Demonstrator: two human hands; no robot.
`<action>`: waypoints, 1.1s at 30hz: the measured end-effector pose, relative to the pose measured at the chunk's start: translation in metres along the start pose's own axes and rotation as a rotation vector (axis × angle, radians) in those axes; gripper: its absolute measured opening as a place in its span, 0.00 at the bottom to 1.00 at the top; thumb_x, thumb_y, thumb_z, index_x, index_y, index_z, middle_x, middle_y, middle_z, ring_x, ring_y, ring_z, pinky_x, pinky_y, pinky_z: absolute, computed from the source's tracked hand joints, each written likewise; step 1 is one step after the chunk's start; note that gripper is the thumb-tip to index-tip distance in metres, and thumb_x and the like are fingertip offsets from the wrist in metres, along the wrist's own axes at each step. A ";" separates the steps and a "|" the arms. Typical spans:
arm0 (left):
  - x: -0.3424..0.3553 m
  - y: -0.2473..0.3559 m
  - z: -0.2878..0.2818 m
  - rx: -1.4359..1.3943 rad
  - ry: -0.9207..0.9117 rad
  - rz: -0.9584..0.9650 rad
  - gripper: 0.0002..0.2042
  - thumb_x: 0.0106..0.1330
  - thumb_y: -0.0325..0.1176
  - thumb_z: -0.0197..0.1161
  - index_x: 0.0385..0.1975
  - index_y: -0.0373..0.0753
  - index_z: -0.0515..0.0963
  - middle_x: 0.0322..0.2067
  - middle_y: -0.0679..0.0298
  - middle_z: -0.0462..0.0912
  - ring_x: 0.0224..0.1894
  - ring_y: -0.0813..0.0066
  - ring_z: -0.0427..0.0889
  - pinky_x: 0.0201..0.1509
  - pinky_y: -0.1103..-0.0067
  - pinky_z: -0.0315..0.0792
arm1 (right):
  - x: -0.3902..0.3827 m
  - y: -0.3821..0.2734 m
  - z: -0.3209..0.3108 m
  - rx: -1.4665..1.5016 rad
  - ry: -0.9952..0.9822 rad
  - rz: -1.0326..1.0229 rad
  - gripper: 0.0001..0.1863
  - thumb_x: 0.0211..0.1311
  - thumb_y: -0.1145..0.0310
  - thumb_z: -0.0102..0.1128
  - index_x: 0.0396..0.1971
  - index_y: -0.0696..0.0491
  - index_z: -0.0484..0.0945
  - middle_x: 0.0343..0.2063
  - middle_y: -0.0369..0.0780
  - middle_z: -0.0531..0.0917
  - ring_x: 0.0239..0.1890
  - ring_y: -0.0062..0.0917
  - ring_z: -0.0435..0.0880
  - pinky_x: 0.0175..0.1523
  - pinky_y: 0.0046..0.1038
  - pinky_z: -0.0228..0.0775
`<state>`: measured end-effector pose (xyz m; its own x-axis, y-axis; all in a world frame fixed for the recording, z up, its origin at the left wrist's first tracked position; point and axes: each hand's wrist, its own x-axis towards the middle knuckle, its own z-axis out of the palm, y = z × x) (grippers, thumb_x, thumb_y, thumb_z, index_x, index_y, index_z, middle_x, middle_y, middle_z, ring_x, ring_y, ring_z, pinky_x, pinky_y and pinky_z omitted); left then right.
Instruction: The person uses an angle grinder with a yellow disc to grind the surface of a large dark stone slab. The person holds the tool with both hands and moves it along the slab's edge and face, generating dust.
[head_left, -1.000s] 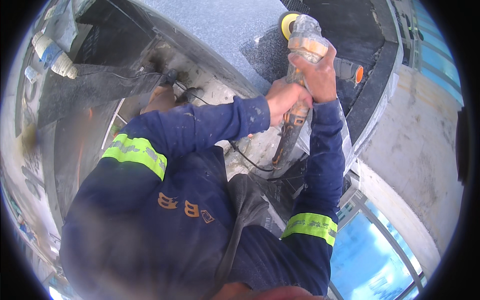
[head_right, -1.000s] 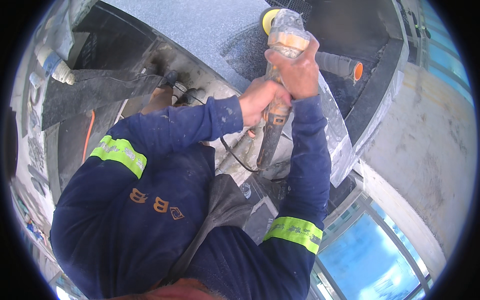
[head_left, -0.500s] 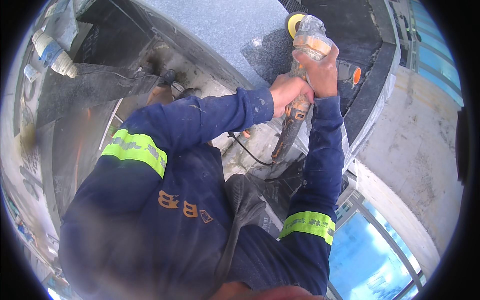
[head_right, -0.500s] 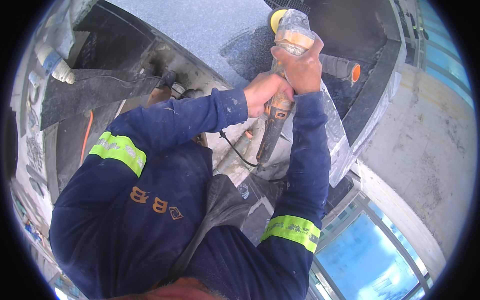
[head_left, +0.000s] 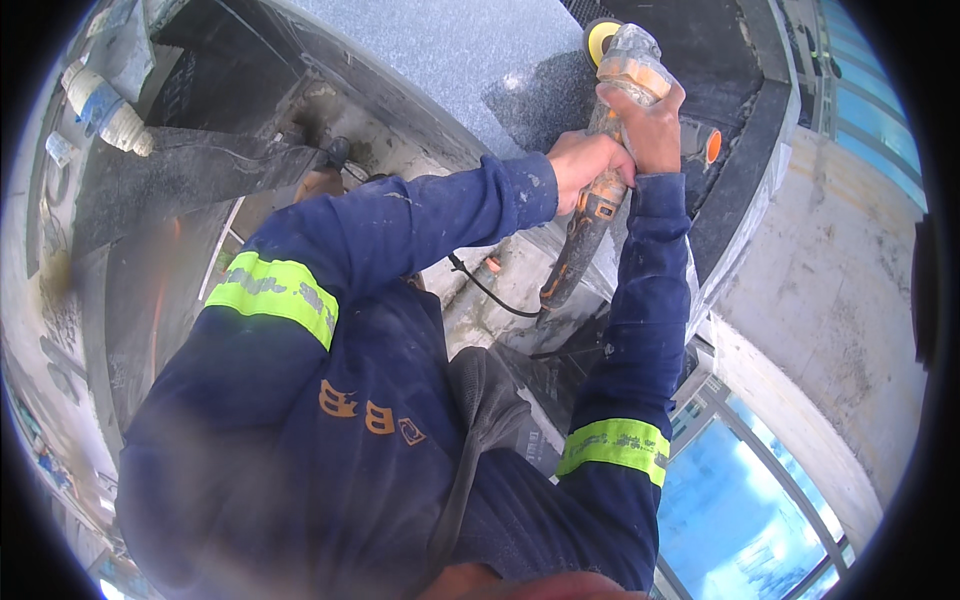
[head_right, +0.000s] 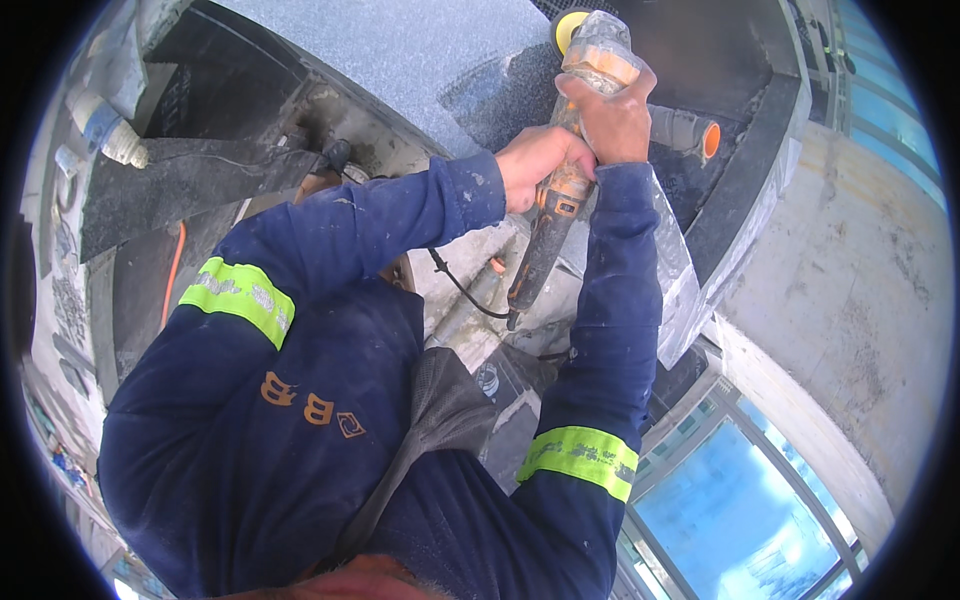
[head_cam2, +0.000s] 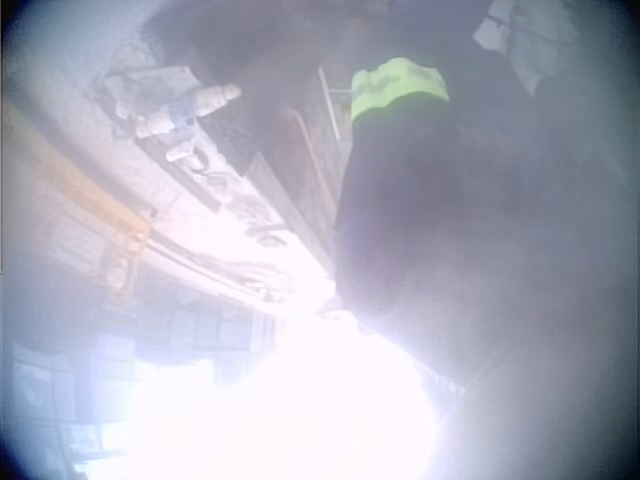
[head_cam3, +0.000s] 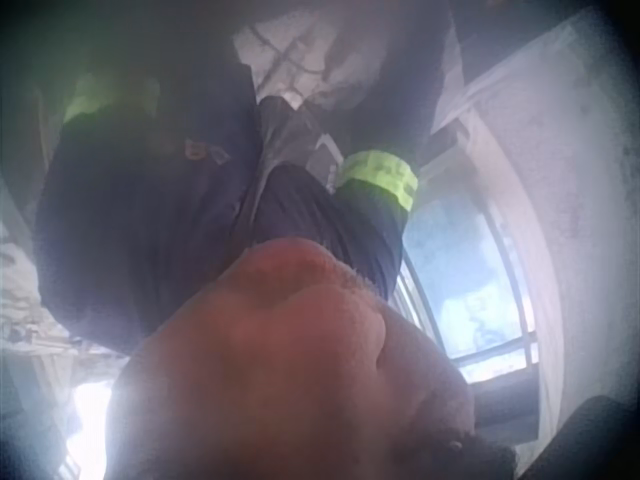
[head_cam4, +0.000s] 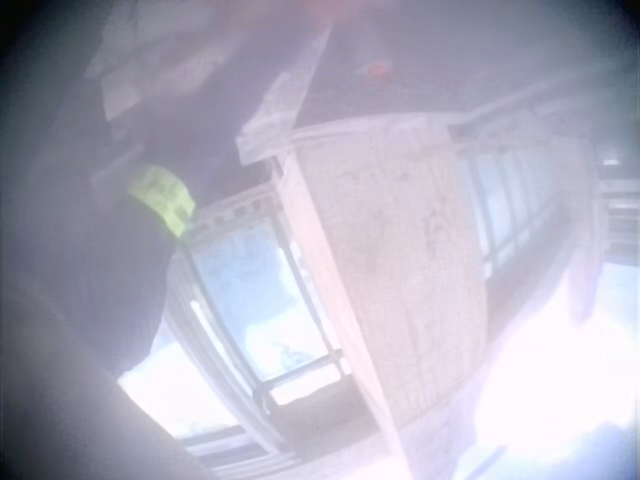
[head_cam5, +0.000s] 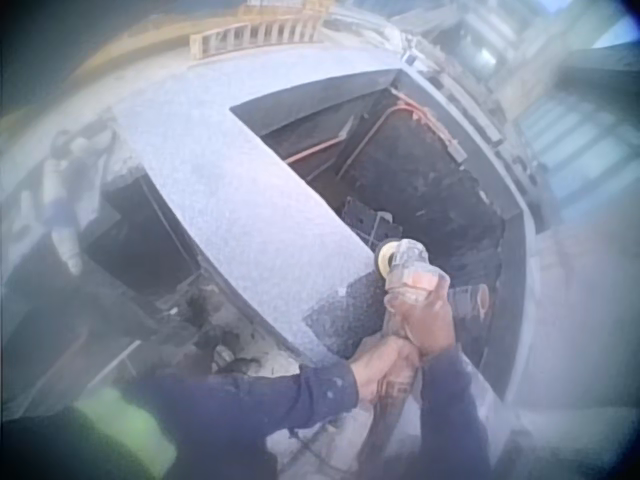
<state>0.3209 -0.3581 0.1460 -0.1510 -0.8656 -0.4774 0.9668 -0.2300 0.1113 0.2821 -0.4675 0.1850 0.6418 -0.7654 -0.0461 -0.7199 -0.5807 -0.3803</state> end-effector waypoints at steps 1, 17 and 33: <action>-0.005 -0.001 0.001 -0.016 0.017 0.026 0.12 0.43 0.17 0.62 0.31 0.28 0.77 0.26 0.56 0.79 0.25 0.64 0.81 0.27 0.70 0.74 | -0.002 -0.003 -0.001 0.049 0.023 0.032 0.51 0.43 0.52 0.75 0.60 0.64 0.55 0.44 0.58 0.79 0.46 0.49 0.82 0.51 0.38 0.75; -0.027 -0.019 -0.013 0.012 -0.006 0.132 0.16 0.43 0.18 0.62 0.36 0.30 0.76 0.31 0.56 0.80 0.31 0.67 0.81 0.33 0.72 0.75 | -0.029 -0.020 0.006 0.122 0.029 -0.008 0.50 0.41 0.58 0.76 0.61 0.60 0.56 0.42 0.55 0.81 0.44 0.47 0.84 0.47 0.38 0.77; -0.028 -0.029 -0.013 0.011 0.088 0.164 0.15 0.43 0.17 0.62 0.34 0.30 0.76 0.29 0.57 0.80 0.29 0.67 0.81 0.31 0.73 0.74 | -0.036 -0.008 0.008 0.158 -0.075 -0.192 0.50 0.42 0.56 0.76 0.60 0.61 0.55 0.41 0.56 0.80 0.40 0.48 0.84 0.46 0.38 0.77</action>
<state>0.2998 -0.3217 0.1452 0.0274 -0.8496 -0.5268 0.9746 -0.0944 0.2030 0.2669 -0.4327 0.1821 0.7846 -0.6195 -0.0253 -0.5367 -0.6581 -0.5280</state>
